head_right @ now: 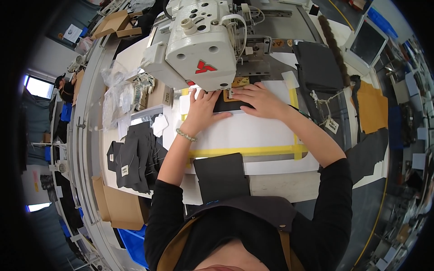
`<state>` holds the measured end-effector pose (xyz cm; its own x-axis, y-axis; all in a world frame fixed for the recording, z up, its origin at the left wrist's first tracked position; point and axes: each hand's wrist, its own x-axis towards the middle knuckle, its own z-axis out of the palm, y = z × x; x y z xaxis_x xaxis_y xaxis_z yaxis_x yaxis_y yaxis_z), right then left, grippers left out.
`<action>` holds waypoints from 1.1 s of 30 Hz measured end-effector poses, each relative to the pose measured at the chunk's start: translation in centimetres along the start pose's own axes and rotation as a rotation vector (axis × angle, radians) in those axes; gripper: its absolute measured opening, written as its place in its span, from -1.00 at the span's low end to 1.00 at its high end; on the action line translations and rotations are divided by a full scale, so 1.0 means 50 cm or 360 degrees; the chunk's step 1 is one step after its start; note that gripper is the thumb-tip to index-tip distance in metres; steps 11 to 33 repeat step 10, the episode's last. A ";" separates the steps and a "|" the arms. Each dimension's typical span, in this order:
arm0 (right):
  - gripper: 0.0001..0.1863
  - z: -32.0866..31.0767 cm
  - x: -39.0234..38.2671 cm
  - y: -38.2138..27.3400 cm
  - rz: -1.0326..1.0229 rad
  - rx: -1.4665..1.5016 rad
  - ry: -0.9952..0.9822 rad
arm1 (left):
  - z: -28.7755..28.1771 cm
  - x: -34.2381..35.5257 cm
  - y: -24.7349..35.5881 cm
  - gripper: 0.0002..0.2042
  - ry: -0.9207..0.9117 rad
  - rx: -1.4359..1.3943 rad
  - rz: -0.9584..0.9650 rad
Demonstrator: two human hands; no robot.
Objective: Sewing small white labels onto square black leather patches using an industrial sewing machine.
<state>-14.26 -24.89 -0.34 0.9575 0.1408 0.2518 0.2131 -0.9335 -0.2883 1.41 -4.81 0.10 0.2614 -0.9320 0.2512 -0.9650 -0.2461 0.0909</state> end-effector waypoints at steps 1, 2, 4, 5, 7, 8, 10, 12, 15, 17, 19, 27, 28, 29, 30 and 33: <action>-0.50 0.001 0.000 0.001 0.0005 -0.0001 0.0001 | -0.002 0.001 0.000 -0.09 0.0002 0.0009 0.0001; -0.50 0.003 -0.001 0.002 0.0001 -0.0007 0.0006 | -0.004 0.002 0.000 -0.09 0.0001 0.0008 0.0007; -0.50 0.006 -0.003 0.002 0.0002 -0.0016 0.0012 | -0.008 0.005 0.002 -0.09 -0.0028 0.0016 0.0002; -0.51 0.007 -0.004 -0.001 -0.0006 -0.0052 0.0006 | -0.004 0.002 0.000 -0.09 -0.0027 0.0014 0.0009; -0.52 0.009 -0.008 0.000 -0.0007 -0.0091 0.0005 | 0.004 -0.006 -0.004 -0.09 0.0064 0.0102 0.0061; -0.52 0.009 -0.010 0.003 -0.0003 -0.0077 -0.0004 | 0.003 -0.004 -0.003 -0.09 0.0064 0.0102 0.0071; -0.52 0.007 -0.012 0.001 0.0019 -0.0080 -0.0028 | -0.006 0.002 0.000 -0.09 -0.0028 0.0059 0.0074; -0.52 0.007 -0.012 0.001 0.0019 -0.0080 -0.0028 | -0.006 0.002 0.000 -0.09 -0.0028 0.0059 0.0074; -0.52 0.007 -0.012 0.001 0.0019 -0.0080 -0.0028 | -0.006 0.002 0.000 -0.09 -0.0028 0.0059 0.0074; -0.52 0.007 -0.012 0.001 0.0019 -0.0080 -0.0028 | -0.006 0.002 0.000 -0.09 -0.0028 0.0059 0.0074; -0.52 0.007 -0.012 0.001 0.0019 -0.0080 -0.0028 | -0.006 0.002 0.000 -0.09 -0.0028 0.0059 0.0074; -0.52 0.007 -0.012 0.001 0.0019 -0.0080 -0.0028 | -0.006 0.002 0.000 -0.09 -0.0028 0.0059 0.0074; -0.52 0.007 -0.012 0.001 0.0019 -0.0080 -0.0028 | -0.006 0.002 0.000 -0.09 -0.0028 0.0059 0.0074; -0.52 0.007 -0.012 0.001 0.0019 -0.0080 -0.0028 | -0.006 0.002 0.000 -0.09 -0.0028 0.0059 0.0074; -0.52 0.007 -0.012 0.001 0.0019 -0.0080 -0.0028 | -0.006 0.002 0.000 -0.09 -0.0028 0.0059 0.0074; -0.52 0.007 -0.012 0.001 0.0019 -0.0080 -0.0028 | -0.006 0.002 0.000 -0.09 -0.0028 0.0059 0.0074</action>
